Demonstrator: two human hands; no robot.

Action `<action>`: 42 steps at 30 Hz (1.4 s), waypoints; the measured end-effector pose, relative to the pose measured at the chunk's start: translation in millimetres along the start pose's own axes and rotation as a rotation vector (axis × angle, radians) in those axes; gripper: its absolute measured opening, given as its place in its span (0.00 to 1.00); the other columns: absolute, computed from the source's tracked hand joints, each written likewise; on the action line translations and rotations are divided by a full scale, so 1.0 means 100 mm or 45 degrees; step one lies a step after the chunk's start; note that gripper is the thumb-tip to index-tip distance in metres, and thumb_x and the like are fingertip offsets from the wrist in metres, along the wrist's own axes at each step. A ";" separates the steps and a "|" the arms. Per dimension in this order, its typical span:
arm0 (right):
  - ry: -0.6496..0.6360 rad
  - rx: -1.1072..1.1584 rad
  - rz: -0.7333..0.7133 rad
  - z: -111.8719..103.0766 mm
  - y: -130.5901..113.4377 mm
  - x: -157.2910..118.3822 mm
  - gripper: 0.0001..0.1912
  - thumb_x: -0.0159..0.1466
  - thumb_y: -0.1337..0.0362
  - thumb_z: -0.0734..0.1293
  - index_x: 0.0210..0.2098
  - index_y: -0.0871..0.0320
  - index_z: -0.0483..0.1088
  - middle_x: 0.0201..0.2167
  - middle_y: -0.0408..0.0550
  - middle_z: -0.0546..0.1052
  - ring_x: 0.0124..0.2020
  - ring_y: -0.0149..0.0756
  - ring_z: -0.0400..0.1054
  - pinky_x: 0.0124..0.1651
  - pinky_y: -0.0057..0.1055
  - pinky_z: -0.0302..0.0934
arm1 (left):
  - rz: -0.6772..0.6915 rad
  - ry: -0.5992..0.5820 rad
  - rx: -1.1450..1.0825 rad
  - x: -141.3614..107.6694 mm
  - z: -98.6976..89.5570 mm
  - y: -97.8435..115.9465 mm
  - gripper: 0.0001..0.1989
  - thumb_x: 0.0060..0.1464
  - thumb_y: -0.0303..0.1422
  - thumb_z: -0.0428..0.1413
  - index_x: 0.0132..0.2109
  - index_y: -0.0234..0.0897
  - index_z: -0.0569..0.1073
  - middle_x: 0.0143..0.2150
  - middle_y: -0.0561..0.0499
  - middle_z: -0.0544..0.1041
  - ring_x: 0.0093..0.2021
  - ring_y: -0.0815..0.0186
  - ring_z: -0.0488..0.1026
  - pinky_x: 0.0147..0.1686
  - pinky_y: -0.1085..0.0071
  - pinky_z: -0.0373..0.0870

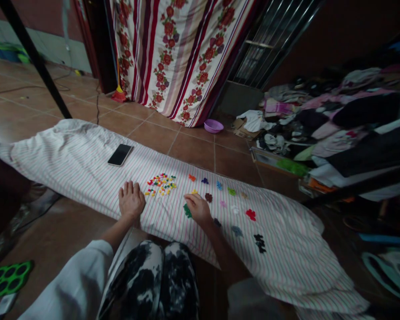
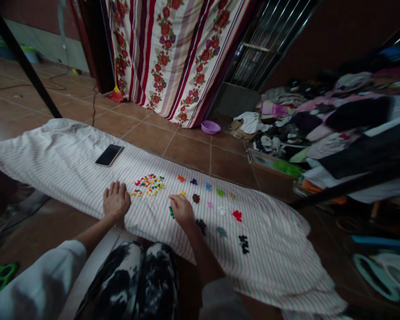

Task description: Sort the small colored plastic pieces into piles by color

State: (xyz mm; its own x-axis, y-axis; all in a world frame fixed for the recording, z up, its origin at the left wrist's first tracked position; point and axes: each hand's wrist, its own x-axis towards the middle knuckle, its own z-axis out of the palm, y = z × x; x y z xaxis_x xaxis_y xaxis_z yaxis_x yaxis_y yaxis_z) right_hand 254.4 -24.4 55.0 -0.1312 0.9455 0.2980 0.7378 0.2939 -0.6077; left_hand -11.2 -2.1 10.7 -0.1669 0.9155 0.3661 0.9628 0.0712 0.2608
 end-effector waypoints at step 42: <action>-0.158 -0.082 0.079 0.73 -0.59 0.58 0.09 0.60 0.68 0.60 0.38 0.55 0.69 0.35 0.45 0.75 0.37 0.34 0.68 0.43 0.29 0.60 | -0.033 0.001 -0.105 -0.01 -0.04 0.01 0.23 0.54 0.32 0.45 0.56 0.34 0.67 0.62 0.38 0.65 0.65 0.51 0.55 0.61 0.50 0.48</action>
State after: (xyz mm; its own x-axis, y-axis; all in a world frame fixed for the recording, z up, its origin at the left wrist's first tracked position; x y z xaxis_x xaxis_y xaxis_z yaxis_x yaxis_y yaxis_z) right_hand 154.4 23.1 54.3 -0.1619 0.9729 0.1652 0.7874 0.2283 -0.5726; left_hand -10.7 -4.8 13.9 -0.1919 0.9133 0.3592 0.9374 0.0622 0.3426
